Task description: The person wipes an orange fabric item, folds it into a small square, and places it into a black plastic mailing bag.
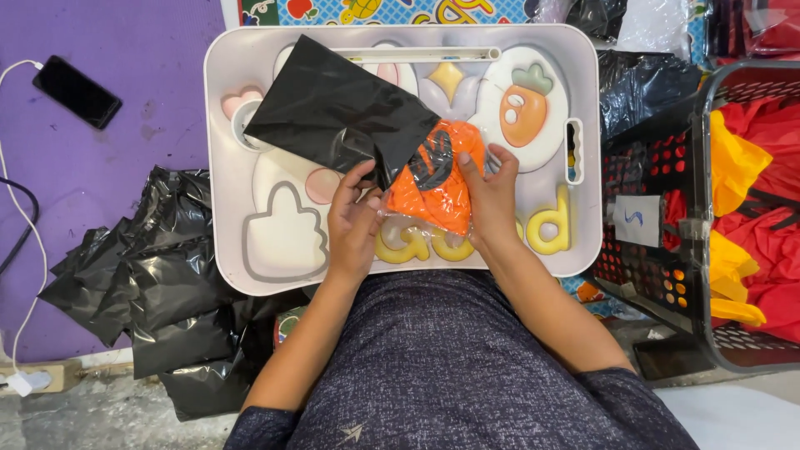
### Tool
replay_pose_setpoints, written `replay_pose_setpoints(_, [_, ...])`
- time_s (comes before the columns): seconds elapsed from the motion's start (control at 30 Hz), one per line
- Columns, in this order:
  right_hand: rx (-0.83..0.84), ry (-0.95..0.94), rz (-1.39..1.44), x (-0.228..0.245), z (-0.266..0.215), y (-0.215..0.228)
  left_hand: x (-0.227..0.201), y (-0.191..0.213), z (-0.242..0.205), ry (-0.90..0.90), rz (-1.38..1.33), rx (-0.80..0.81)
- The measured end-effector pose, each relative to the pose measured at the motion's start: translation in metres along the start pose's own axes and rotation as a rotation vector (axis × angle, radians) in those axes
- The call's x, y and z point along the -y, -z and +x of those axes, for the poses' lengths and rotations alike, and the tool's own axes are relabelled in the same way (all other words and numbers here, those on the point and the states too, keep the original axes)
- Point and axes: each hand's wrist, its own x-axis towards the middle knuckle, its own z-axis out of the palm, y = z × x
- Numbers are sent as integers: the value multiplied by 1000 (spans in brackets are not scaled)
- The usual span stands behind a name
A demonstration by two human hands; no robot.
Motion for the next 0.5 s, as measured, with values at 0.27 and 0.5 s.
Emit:
replay_pose_setpoints(0.27, [253,174,-100,8,-6,5,24,5,10,-61,224,-88])
replay_pose_setpoints(0.5, [247,149,-174,18,-26,-13,18,-4,21,-51,426,-185])
